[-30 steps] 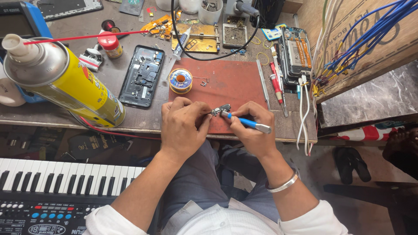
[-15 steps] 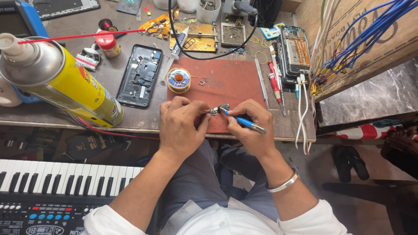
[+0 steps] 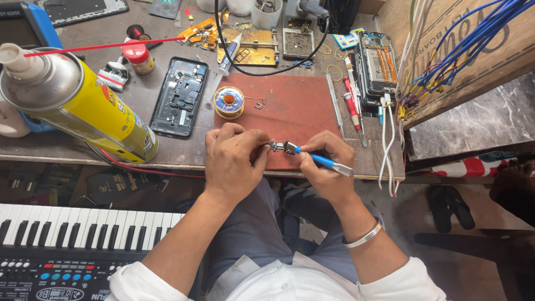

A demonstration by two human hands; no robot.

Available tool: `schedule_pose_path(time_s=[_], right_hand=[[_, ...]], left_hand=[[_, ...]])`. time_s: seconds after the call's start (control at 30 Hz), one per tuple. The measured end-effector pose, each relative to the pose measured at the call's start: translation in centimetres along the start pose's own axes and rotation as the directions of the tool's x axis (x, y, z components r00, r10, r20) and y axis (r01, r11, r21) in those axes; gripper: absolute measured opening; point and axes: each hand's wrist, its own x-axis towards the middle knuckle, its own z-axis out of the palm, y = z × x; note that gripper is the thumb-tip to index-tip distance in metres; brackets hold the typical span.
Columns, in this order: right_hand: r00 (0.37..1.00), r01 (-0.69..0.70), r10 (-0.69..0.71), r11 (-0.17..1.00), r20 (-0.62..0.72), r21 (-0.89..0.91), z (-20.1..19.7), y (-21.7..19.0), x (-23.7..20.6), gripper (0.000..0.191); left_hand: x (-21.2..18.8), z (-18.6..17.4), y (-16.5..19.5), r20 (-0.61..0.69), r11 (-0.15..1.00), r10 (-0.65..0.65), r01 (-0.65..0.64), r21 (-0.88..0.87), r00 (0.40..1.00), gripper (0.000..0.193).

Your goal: The person solders a small phone component on the work mat using a soldering iron and solder wire, then sprays the part with a spray can and wipes it. They use a multimeter on the bench, reposition the component, and continue soldering and adjusting the part by hand.

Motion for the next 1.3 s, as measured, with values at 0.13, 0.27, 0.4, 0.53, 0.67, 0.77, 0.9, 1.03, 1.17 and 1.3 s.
schedule_pose_path(time_s=[0.13, 0.27, 0.4, 0.53, 0.67, 0.77, 0.9, 1.03, 1.17, 1.3], right_hand=[[0.996, 0.06, -0.052, 0.991, 0.073, -0.117, -0.04, -0.27, 0.06, 0.009], [0.999, 0.003, 0.001, 0.996, 0.042, -0.086, 0.1, -0.5, 0.22, 0.008], [0.992, -0.087, 0.088, 0.996, 0.087, -0.016, -0.2, -0.37, 0.77, 0.007], [0.989, -0.139, 0.139, 0.99, 0.06, 0.008, -0.16, -0.43, 0.72, 0.006], [0.995, -0.068, 0.075, 0.993, 0.073, -0.096, -0.13, -0.53, 0.6, 0.008], [0.995, -0.049, 0.055, 0.997, 0.083, -0.064, -0.29, -0.52, 0.65, 0.006], [0.992, -0.078, 0.082, 0.996, 0.092, -0.049, -0.35, -0.52, 0.78, 0.006], [0.991, -0.118, 0.12, 0.993, 0.064, -0.032, -0.25, -0.62, 0.75, 0.007], [0.985, -0.129, 0.128, 0.992, 0.113, -0.007, -0.31, -0.43, 0.91, 0.008], [0.988, -0.13, 0.132, 0.991, 0.083, -0.029, -0.37, -0.23, 0.78, 0.008]], left_hand=[[-0.03, -0.01, 0.09, -0.01, 1.0, 0.011, -0.011, 0.013, 1.0, 0.018], [0.05, -0.11, 0.14, -0.003, 1.0, 0.01, -0.01, 0.016, 1.0, 0.017], [0.15, -0.19, 0.23, 0.01, 1.0, -0.003, 0.003, 0.007, 1.0, 0.016], [0.18, -0.25, 0.26, 0.009, 1.0, 0.008, -0.008, 0.007, 1.0, 0.016], [0.15, -0.29, 0.28, 0.003, 1.0, 0.021, -0.021, 0.014, 1.0, 0.016], [0.13, -0.31, 0.34, 0.011, 1.0, 0.017, -0.017, 0.019, 1.0, 0.015], [0.15, -0.28, 0.41, 0.008, 1.0, 0.022, -0.022, 0.017, 1.0, 0.015], [0.19, -0.3, 0.37, 0.01, 1.0, 0.015, -0.015, 0.008, 1.0, 0.014], [0.21, -0.32, 0.37, 0.014, 1.0, 0.014, -0.014, 0.009, 1.0, 0.014], [0.21, -0.28, 0.46, 0.018, 1.0, 0.01, -0.01, 0.015, 1.0, 0.014]])
